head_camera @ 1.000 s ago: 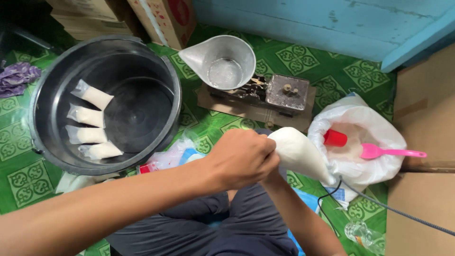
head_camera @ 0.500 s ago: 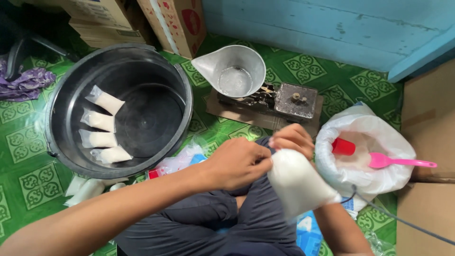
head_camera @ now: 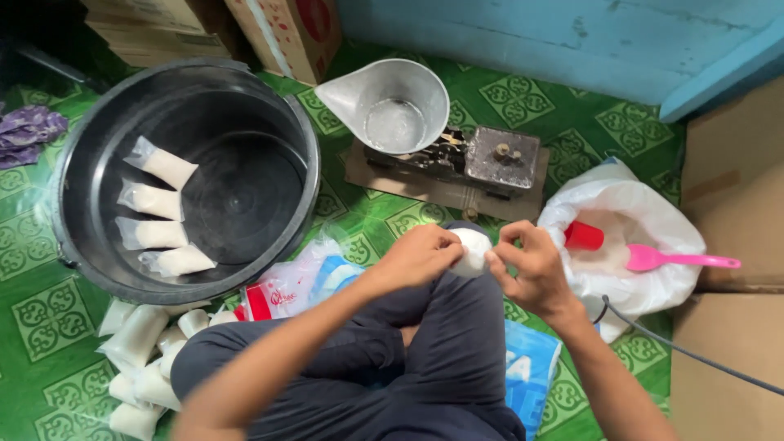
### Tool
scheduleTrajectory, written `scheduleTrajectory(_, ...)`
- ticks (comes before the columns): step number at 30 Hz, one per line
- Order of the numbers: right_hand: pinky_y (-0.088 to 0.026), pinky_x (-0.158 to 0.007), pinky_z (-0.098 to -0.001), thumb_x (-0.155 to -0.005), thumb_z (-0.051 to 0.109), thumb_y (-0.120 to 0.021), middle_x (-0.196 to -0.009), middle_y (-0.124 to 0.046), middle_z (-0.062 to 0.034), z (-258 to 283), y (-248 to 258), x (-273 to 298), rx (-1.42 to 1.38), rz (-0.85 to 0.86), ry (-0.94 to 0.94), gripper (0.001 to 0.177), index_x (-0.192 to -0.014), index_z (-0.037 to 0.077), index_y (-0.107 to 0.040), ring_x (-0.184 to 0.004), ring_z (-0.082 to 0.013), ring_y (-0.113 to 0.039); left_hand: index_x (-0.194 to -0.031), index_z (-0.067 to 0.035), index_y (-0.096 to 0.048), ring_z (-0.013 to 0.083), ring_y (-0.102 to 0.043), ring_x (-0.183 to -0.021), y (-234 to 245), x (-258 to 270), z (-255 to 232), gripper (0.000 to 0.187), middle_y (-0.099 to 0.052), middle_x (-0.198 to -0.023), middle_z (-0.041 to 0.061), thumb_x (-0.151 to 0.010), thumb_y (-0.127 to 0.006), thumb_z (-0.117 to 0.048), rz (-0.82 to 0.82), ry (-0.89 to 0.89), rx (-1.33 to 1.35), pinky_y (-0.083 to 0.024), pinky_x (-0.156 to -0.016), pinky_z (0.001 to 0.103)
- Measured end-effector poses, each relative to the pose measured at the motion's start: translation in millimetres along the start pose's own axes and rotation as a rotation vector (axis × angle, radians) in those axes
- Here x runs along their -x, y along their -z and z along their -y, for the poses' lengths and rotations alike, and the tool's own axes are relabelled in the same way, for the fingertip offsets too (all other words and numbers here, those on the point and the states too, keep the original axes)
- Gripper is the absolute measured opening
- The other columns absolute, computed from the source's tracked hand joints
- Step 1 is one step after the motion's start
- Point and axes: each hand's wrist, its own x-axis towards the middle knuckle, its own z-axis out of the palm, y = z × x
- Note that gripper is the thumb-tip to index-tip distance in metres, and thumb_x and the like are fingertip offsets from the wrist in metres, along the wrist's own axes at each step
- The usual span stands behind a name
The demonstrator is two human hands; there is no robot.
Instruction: Manually filling small plastic bags with powder using a scoop, weighing them on a scale, and tying them closed.
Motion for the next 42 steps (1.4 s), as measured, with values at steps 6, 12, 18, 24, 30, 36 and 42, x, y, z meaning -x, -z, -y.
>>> scheduleTrajectory(6, -0.042, -0.081, -0.0307, -0.094, 0.014, -0.057, -0.097, -0.054, -0.0068, -14, -31, 66, -0.618, -0.008, -0.666, 0.039, -0.057, 0.008, -0.046, -0.084, -0.0169, -0.051, -0.061, -0.018, -0.067, 0.0229, -0.055, -0.076, -65, -8, 40, 0.022, -0.057, -0.076, 0.006, -0.078, -0.064, -0.03, -0.233, 0.025, 0.274, -0.047, -0.075, 0.031)
scheduleTrajectory(12, -0.034, -0.082, -0.0231, -0.099, 0.013, -0.05, -0.1, -0.053, -0.0091, -3, -55, 97, -1.052, -0.251, -0.956, 0.045, -0.057, 0.011, -0.034, -0.09, -0.012, -0.046, -0.064, -0.014, -0.073, 0.0151, -0.049, -0.087, -110, -24, 69, 0.023, -0.05, -0.097, 0.001, -0.081, -0.065, -0.028, -0.394, 0.007, 0.621, -0.04, -0.087, 0.024)
scheduleTrajectory(18, -0.035, -0.064, -0.0184, -0.107, 0.031, -0.046, -0.095, -0.059, -0.0075, -4, -73, 92, -1.231, -0.342, -1.069, 0.059, -0.051, 0.014, -0.036, -0.073, -0.0079, -0.046, -0.073, 0.0, -0.074, 0.0133, -0.047, -0.1, -128, -24, 69, 0.027, -0.056, -0.121, 0.006, -0.087, -0.063, -0.021, -0.492, 0.028, 1.091, -0.035, -0.092, 0.026)
scheduleTrajectory(24, -0.036, -0.062, -0.0197, -0.108, 0.043, -0.043, -0.094, -0.063, -0.0061, -34, -85, 129, -1.298, -0.368, -1.132, 0.063, -0.052, 0.015, -0.035, -0.071, -0.0086, -0.049, -0.074, 0.001, -0.073, 0.015, -0.051, -0.102, -131, -29, 66, 0.03, -0.065, -0.123, 0.006, -0.089, -0.061, -0.022, -0.471, 0.025, 1.192, -0.033, -0.092, 0.026)
scheduleTrajectory(30, -0.04, -0.067, -0.0204, -0.106, 0.042, -0.045, -0.092, -0.062, -0.0117, -30, -80, 128, -1.254, -0.331, -1.007, 0.061, -0.06, 0.004, -0.053, -0.075, -0.0121, -0.052, -0.082, 0.002, -0.075, 0.0136, -0.045, -0.092, -142, -34, 88, 0.038, -0.069, -0.096, 0.012, -0.097, -0.054, -0.026, -0.441, -0.066, 1.033, -0.033, -0.092, 0.022)
scheduleTrajectory(36, -0.044, -0.08, -0.0242, -0.091, 0.04, -0.064, -0.097, -0.063, -0.0146, -33, -61, 132, -1.033, -0.047, -0.793, 0.047, -0.085, -0.005, -0.075, -0.087, -0.0159, -0.054, -0.098, 0.001, -0.077, 0.0131, -0.045, -0.097, -130, -17, 88, 0.037, -0.07, -0.101, 0.012, -0.088, -0.064, -0.033, -0.377, -0.117, 0.826, -0.036, -0.095, 0.024)
scheduleTrajectory(42, -0.042, -0.097, -0.0336, -0.089, 0.005, -0.065, -0.1, -0.057, -0.0107, -22, -20, 101, -0.94, 0.153, -0.636, 0.022, -0.106, -0.001, -0.075, -0.099, -0.0193, -0.054, -0.098, -0.015, -0.079, 0.0165, -0.05, -0.089, -116, -9, 70, 0.018, -0.065, -0.088, 0.006, -0.085, -0.07, -0.007, -0.478, -0.234, 0.435, -0.043, -0.088, 0.029)
